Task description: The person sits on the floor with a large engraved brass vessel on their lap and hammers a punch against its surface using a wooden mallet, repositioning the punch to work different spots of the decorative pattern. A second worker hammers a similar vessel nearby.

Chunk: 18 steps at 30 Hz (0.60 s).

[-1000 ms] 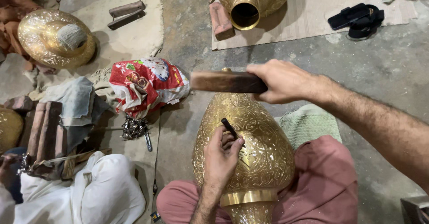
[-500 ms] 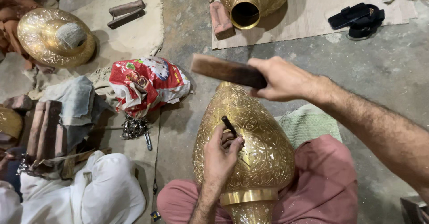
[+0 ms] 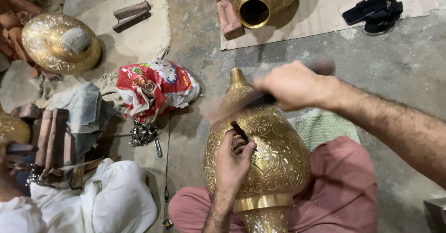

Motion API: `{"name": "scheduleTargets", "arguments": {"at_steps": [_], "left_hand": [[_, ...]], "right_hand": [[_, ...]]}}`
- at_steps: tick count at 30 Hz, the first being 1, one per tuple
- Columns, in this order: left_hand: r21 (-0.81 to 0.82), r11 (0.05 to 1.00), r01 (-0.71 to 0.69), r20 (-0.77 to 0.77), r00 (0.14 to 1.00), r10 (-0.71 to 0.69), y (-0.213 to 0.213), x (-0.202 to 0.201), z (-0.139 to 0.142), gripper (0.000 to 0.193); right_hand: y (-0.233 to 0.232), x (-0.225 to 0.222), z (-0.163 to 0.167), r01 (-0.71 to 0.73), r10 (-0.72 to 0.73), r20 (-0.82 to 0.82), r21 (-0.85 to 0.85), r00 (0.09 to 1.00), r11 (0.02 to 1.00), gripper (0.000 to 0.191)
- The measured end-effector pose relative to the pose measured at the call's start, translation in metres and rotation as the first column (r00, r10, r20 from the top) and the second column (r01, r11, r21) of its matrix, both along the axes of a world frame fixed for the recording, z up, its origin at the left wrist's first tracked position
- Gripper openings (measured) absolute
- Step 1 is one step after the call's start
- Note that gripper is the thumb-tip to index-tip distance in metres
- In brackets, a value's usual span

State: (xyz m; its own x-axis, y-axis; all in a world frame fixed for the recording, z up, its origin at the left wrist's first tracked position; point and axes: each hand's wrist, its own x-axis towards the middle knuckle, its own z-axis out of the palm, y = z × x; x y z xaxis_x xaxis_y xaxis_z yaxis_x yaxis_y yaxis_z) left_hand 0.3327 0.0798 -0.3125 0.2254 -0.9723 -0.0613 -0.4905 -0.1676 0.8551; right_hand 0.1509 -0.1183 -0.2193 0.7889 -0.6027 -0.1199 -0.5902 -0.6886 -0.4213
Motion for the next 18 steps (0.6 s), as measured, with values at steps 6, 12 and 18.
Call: {"name": "scheduleTargets", "arguments": {"at_steps": [6,12,18], "left_hand": [[0.037,0.999,0.004,-0.033,0.999,-0.003,-0.0023,0.001,0.0011,0.038],[0.015,1.0,0.015,-0.01,1.0,-0.015,-0.0012,-0.0004,0.0035,0.034],[0.066,0.997,-0.042,-0.014,0.999,0.043,0.0002,-0.0027,0.0042,0.036]], "right_hand": [[0.0039,0.0006,-0.0007,0.055,-0.058,0.039,0.053,0.998,0.997,0.028],[0.0013,-0.003,0.0056,0.028,-0.028,-0.007,-0.006,1.0,1.0,0.021],[0.0009,0.004,0.0082,0.008,-0.013,-0.124,-0.037,0.992,0.999,0.019]]}}
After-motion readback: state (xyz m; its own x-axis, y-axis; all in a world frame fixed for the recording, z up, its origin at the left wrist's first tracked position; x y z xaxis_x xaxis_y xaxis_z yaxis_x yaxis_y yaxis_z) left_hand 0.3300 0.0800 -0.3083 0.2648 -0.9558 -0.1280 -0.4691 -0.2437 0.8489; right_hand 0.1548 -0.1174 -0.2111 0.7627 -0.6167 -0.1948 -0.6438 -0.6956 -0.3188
